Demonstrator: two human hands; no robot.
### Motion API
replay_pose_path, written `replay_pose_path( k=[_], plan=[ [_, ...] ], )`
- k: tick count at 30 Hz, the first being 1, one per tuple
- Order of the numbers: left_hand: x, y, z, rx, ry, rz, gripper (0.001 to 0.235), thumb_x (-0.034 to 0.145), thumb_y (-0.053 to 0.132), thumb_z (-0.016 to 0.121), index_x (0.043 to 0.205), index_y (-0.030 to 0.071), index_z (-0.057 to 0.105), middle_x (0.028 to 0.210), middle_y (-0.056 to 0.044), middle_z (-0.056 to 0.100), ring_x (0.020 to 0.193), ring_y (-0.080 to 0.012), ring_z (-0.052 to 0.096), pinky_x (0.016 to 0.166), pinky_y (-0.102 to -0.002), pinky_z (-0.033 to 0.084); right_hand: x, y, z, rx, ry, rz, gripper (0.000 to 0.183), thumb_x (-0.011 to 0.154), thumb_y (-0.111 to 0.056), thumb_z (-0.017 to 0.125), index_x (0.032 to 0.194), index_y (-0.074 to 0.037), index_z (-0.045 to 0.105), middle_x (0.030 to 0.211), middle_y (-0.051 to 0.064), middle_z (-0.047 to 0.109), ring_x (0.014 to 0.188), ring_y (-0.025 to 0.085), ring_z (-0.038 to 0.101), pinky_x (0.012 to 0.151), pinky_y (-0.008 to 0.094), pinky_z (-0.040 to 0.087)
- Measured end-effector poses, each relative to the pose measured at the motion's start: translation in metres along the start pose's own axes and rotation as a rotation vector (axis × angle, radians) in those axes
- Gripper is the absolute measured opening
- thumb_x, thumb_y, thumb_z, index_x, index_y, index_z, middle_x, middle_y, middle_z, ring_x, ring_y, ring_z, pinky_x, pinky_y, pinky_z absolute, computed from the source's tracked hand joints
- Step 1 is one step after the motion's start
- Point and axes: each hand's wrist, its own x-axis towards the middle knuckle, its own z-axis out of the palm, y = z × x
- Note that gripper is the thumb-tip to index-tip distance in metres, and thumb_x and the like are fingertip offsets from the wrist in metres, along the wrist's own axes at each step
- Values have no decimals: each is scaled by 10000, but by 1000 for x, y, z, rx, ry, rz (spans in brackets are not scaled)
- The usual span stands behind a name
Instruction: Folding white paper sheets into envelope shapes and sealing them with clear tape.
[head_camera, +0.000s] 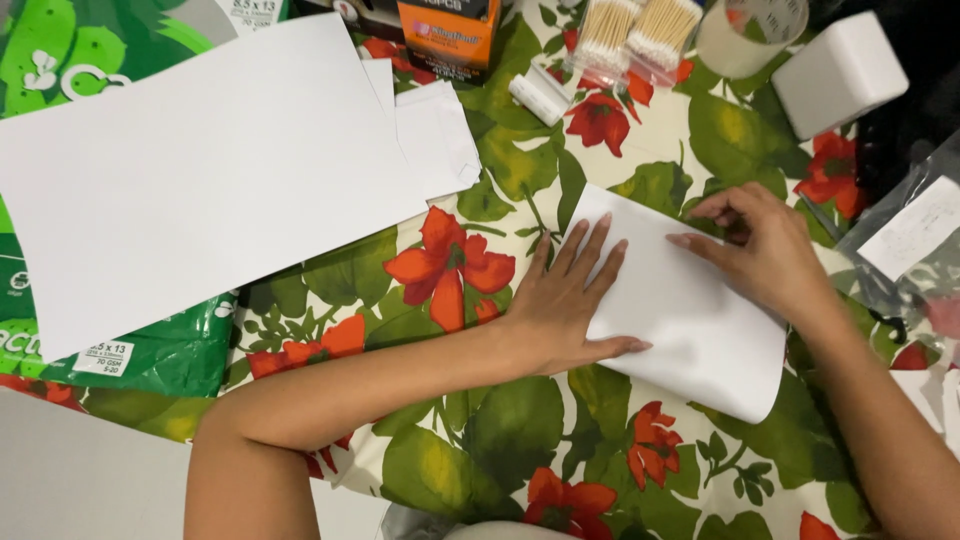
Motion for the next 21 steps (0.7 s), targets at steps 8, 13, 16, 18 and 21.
replay_pose_path(
  k=[8, 13, 16, 18, 21],
  plan=[
    [-1, -2, 1, 33, 12, 10, 971, 771, 760, 186, 1452, 89, 20, 1514, -163, -63, 1397, -318, -45, 1080, -538, 36, 55, -8, 10, 215, -253, 68, 304, 743, -322, 757, 871, -109, 582, 574, -15, 450, 531, 99, 376, 532, 246, 279],
    [-6, -2, -13, 69, -30, 73, 945, 801, 737, 151, 1464, 64, 124, 1514, -236, 20, 1405, -381, 65, 1074, -611, 82, 57, -1, 9, 179, -277, 38, 233, 658, -172, 784, 849, -56, 718, 708, 85, 660, 706, 199, 602, 696, 326, 453],
    [-8, 0, -17, 74, -2, 83, 949, 795, 743, 159, 1462, 68, 141, 1514, -235, 39, 1405, -375, 94, 1072, -618, 93, 53, 3, 11, 269, -238, 2, 213, 666, -112, 769, 860, -71, 692, 652, 44, 670, 623, 142, 573, 662, 265, 454],
    [-6, 2, -41, 69, 56, 83, 915, 813, 725, 183, 1459, 76, 163, 1515, -219, 77, 1404, -360, 123, 1082, -603, 103, 31, -18, -9, 365, -142, -61, 230, 686, -73, 753, 902, -57, 674, 669, 30, 657, 629, 112, 538, 652, 234, 433],
    [6, -7, -71, 4, 384, 65, 758, 878, 602, 317, 1432, 93, 221, 1503, -154, 185, 1387, -294, 221, 1115, -571, 146, 11, -40, -40, 507, 77, -207, 199, 748, -72, 734, 912, -33, 627, 722, 41, 652, 684, 98, 562, 650, 203, 425]
  ],
)
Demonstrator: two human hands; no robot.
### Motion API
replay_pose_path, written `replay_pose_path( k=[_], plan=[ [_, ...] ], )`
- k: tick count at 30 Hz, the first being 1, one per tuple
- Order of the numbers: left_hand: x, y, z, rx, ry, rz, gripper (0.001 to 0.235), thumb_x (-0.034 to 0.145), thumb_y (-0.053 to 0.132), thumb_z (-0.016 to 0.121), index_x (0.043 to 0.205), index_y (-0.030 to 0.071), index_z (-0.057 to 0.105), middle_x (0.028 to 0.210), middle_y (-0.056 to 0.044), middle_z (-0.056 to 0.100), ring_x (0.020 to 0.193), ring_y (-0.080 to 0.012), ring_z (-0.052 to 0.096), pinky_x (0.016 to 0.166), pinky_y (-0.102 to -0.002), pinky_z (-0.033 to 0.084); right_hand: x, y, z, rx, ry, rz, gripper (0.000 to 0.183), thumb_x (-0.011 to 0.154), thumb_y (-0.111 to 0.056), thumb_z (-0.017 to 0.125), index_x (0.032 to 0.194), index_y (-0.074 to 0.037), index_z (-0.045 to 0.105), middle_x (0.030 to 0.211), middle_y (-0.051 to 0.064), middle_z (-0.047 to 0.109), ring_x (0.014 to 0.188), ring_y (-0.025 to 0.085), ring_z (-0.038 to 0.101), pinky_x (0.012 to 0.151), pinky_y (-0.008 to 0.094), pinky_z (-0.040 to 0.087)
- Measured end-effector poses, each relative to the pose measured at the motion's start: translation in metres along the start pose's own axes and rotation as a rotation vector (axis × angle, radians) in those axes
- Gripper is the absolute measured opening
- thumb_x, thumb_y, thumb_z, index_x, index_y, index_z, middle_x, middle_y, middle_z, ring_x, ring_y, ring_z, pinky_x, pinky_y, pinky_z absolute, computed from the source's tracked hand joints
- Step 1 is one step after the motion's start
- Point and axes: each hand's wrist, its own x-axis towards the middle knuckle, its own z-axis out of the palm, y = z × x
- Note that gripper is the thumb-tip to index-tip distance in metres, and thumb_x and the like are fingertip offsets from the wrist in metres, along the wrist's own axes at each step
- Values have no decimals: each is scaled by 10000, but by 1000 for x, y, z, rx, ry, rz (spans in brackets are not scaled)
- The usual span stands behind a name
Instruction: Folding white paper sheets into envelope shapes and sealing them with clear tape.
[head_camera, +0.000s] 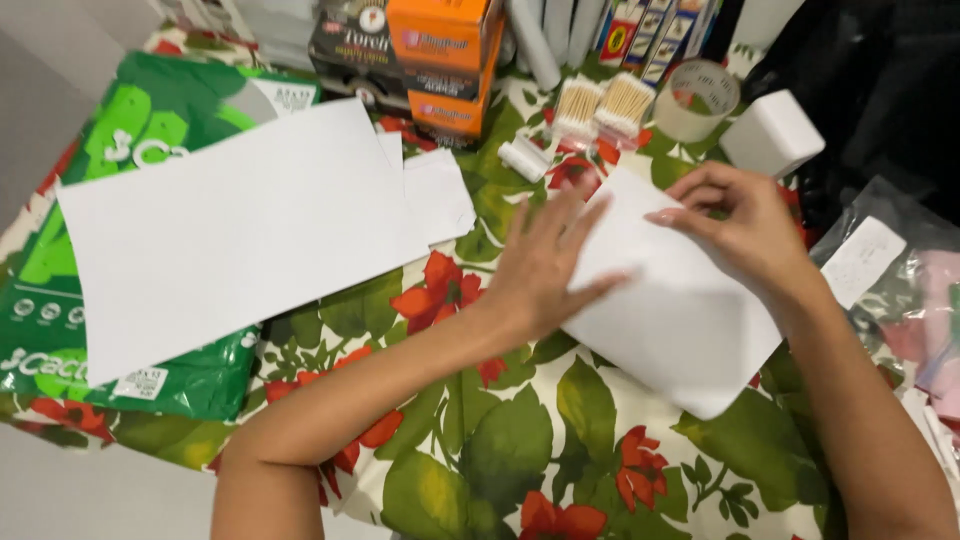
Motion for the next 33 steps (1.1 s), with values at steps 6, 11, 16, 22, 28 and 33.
replay_pose_path(
  k=[6, 11, 16, 22, 28, 33],
  plan=[
    [37, 3, -58, -452, 469, 63, 351, 868, 340, 546, 1085, 66, 578, 1084, -62, 658, 948, -167, 640, 873, -333, 460, -23, -19, -22, 100, 332, -193, 224, 778, -93, 766, 889, -41, 578, 803, 52, 626, 741, 81, 604, 662, 180, 475],
    [35, 20, -74, -668, 569, 164, 161, 820, 179, 683, 957, 96, 661, 875, -24, 702, 800, -98, 684, 718, -187, 564, -40, -30, -28, 197, 436, -223, 232, 775, -92, 754, 915, -55, 573, 810, 64, 649, 764, 95, 636, 662, 177, 508],
    [22, 14, -71, -223, 699, 413, 300, 932, 113, 652, 1218, 132, 561, 835, -28, 713, 708, -105, 611, 689, -250, 366, -48, -33, -28, 247, 473, -225, 234, 750, -89, 751, 911, -56, 585, 794, 61, 654, 710, 67, 613, 633, 158, 492],
    [7, 20, -88, -280, 605, 419, 331, 935, -33, 593, 1188, 180, 583, 967, 12, 726, 840, -66, 675, 638, -257, 259, -61, -48, -27, 189, 361, -313, 324, 730, -39, 708, 1018, 3, 567, 939, 102, 653, 829, 143, 644, 715, 235, 556],
    [-6, 37, -99, -422, 325, 363, 236, 905, 90, 655, 1115, 192, 617, 896, 18, 750, 721, -78, 700, 605, -231, 356, -77, -50, -23, 166, 405, -456, 385, 684, 23, 725, 1035, 49, 570, 1064, 189, 634, 797, 132, 598, 761, 195, 531],
    [-14, 48, -113, -528, 247, 370, 202, 909, 115, 605, 1109, 136, 629, 904, 4, 732, 722, -91, 670, 666, -215, 401, -89, -66, -28, 64, 353, -436, 375, 626, 24, 753, 971, 48, 607, 987, 161, 667, 831, 149, 639, 761, 193, 534]
  ],
)
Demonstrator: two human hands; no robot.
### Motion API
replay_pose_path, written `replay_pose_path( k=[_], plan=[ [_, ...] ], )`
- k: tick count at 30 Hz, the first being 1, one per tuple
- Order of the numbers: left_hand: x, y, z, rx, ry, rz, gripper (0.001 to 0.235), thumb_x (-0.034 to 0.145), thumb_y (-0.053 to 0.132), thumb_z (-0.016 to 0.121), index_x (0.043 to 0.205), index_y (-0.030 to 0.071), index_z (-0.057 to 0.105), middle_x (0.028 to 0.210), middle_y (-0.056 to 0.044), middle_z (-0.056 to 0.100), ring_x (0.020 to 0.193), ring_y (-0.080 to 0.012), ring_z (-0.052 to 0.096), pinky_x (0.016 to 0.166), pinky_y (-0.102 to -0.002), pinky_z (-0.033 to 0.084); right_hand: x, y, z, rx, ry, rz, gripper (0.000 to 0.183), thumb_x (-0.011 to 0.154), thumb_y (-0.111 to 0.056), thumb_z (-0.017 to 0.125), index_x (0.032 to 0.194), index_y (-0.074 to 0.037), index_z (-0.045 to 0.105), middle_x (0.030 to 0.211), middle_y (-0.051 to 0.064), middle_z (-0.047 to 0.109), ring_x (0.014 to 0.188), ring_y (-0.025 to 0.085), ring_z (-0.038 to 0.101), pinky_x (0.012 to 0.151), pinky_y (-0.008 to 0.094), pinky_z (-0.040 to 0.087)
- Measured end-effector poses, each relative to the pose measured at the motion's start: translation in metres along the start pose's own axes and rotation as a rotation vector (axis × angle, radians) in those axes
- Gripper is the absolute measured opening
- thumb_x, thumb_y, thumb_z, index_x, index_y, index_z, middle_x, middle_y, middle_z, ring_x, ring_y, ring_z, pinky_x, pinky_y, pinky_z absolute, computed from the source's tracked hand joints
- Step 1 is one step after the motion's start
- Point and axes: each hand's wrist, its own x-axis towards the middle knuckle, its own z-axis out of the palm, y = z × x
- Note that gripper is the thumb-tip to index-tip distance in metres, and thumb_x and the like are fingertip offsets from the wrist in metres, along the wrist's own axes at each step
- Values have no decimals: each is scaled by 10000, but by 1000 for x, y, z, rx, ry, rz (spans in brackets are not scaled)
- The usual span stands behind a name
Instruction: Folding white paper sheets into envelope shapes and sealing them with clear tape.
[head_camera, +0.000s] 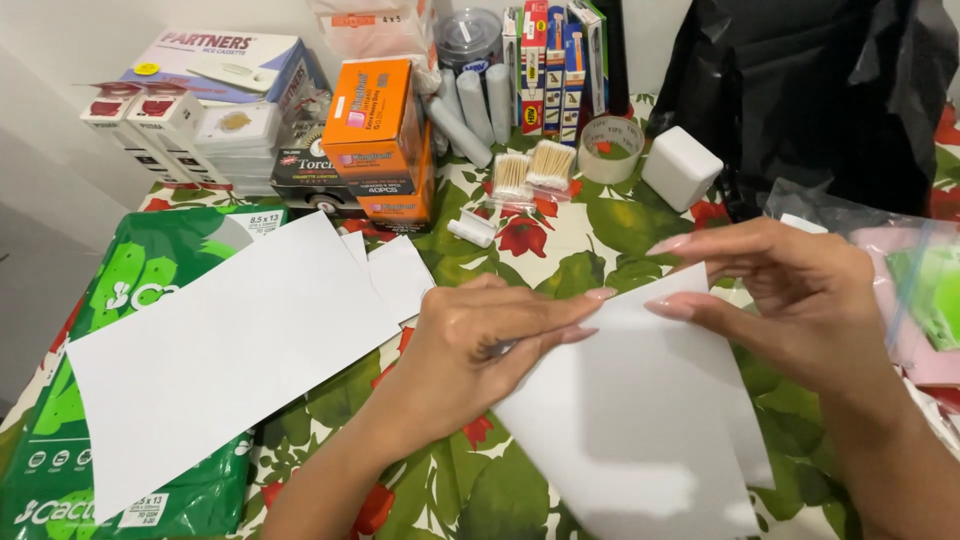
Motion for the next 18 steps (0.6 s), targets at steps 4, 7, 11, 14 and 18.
replay_pose_path(
  k=[4, 7, 11, 14, 18],
  plan=[
    [3, 0, -1, -7, -39, -12, 184, 890, 144, 602, 1065, 113, 654, 912, -14, 727, 680, -124, 647, 666, -234, 453, 4, -7, -3, -3, -95, -27, 285, 619, 31, 738, 884, 73, 640, 887, 162, 687, 774, 180, 687, 715, 206, 591],
    [4, -5, 2, -7, -6, -13, 212, 884, 138, 626, 1095, 114, 633, 764, -19, 713, 599, -112, 581, 620, -227, 442, 7, -2, -3, -8, -92, -27, 298, 610, 39, 749, 884, 84, 639, 891, 173, 683, 782, 185, 681, 712, 205, 582],
    [5, -9, 3, -26, -8, -38, 193, 878, 153, 622, 1067, 123, 650, 778, -16, 718, 636, -107, 626, 628, -218, 457, 12, 7, -3, 3, -129, -27, 304, 629, 33, 743, 912, 77, 642, 898, 163, 685, 769, 168, 666, 735, 202, 572],
    [4, -11, 5, -22, -8, -52, 201, 886, 156, 622, 1085, 141, 644, 713, -9, 692, 596, -113, 579, 636, -226, 428, 13, 10, -2, 58, -126, 27, 264, 650, 12, 733, 896, 55, 649, 885, 152, 688, 775, 156, 659, 759, 201, 572],
    [4, -12, 7, 2, -4, -48, 204, 886, 150, 624, 1089, 135, 643, 725, 3, 696, 610, -109, 594, 656, -230, 424, 13, 12, -1, 79, -97, 70, 248, 658, 10, 734, 890, 36, 651, 885, 147, 683, 792, 157, 652, 765, 207, 573]
  ],
)
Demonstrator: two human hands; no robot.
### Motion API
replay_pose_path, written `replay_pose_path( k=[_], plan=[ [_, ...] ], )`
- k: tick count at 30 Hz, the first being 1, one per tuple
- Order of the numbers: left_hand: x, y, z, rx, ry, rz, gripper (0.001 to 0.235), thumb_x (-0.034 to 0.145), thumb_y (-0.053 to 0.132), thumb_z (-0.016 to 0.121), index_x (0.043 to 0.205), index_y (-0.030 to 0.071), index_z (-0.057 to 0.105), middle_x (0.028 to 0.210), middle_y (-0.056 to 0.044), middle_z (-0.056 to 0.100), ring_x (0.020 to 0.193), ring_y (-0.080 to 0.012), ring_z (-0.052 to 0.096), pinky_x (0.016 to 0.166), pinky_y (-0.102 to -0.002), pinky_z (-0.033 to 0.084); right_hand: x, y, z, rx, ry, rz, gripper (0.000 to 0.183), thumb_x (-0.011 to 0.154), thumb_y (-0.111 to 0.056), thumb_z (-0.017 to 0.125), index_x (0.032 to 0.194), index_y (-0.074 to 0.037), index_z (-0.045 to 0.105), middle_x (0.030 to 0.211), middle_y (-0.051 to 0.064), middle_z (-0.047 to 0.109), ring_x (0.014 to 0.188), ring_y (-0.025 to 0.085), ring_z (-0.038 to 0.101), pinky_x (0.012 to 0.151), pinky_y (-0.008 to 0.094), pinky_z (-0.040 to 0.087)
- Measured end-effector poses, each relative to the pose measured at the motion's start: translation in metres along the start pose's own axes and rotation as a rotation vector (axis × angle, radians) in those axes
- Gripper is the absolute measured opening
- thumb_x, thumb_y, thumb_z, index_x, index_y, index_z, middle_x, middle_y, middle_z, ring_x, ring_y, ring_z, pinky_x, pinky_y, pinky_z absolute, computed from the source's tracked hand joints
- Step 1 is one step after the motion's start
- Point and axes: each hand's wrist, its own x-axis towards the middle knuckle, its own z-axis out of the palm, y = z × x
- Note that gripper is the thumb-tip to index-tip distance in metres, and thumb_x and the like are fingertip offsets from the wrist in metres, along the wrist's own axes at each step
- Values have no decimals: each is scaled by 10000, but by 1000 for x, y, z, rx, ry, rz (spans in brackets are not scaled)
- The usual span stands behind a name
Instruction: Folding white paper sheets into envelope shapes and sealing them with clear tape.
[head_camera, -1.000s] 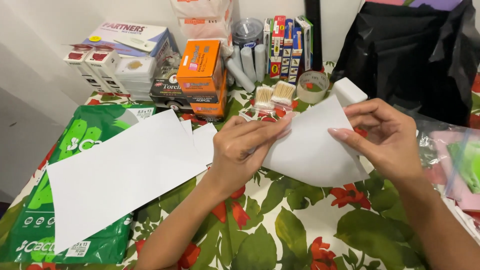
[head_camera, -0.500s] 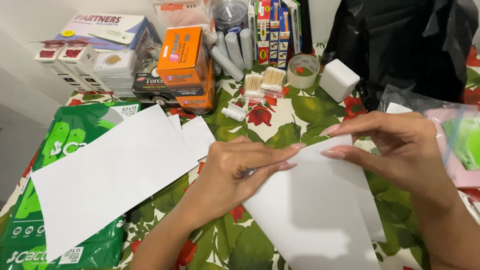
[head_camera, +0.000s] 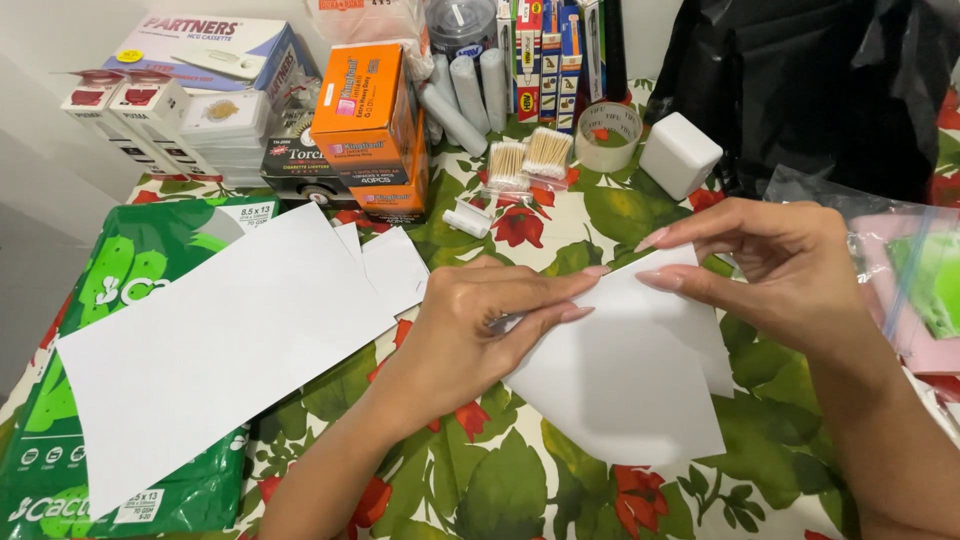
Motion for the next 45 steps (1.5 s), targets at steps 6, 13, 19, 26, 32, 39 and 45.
replay_pose_path(
  k=[6, 13, 19, 26, 32, 39, 45],
  plan=[
    [-1, -1, 1, -7, 5, 5, 206, 885, 129, 630, 1091, 126, 641, 729, -1, 692, 593, -111, 571, 644, -232, 422, 2, -7, 1, -80, -35, -84, 227, 679, 5, 720, 893, 36, 651, 908, 152, 689, 793, 170, 675, 730, 210, 562],
    [-1, -3, 2, -7, -1, 5, 201, 889, 140, 627, 1089, 139, 645, 733, 7, 687, 610, -106, 581, 654, -228, 420, 0, -4, -1, -94, -49, -123, 183, 685, 18, 718, 856, 30, 656, 859, 146, 689, 752, 175, 683, 689, 207, 556],
    [-2, -5, 4, 3, -5, 35, 201, 895, 127, 621, 1095, 128, 641, 772, 2, 701, 630, -115, 591, 667, -236, 426, 0, -11, 1, -159, -19, -131, 275, 656, 11, 744, 913, 38, 651, 944, 164, 682, 754, 177, 673, 700, 214, 529],
    [-1, -5, 6, 5, -11, 22, 201, 897, 125, 621, 1097, 138, 641, 745, 15, 694, 585, -113, 557, 659, -236, 418, 1, -13, 1, -169, -52, -189, 207, 666, 6, 733, 860, 23, 662, 855, 137, 692, 633, 159, 643, 587, 202, 506],
    [-1, -6, 7, 22, -17, 7, 207, 900, 157, 600, 1103, 130, 634, 895, 4, 724, 679, -139, 635, 708, -267, 435, 1, -12, -1, -183, -29, -163, 151, 669, 5, 743, 801, 12, 670, 770, 117, 685, 620, 152, 646, 603, 195, 517],
    [14, -12, -8, 57, -192, -386, 356, 774, 429, 607, 769, 90, 715, 639, 3, 611, 542, -108, 499, 551, -254, 368, 1, -14, -23, -347, -4, -191, 128, 744, 71, 710, 855, 71, 647, 882, 196, 661, 776, 233, 666, 707, 254, 531],
    [15, -25, -11, -276, 37, -382, 159, 769, 286, 705, 758, 127, 695, 687, 50, 589, 651, -35, 466, 599, -200, 372, 1, 6, -37, -311, 86, -89, 138, 849, 110, 697, 953, 71, 615, 967, 203, 632, 897, 236, 630, 786, 257, 509]
  ],
)
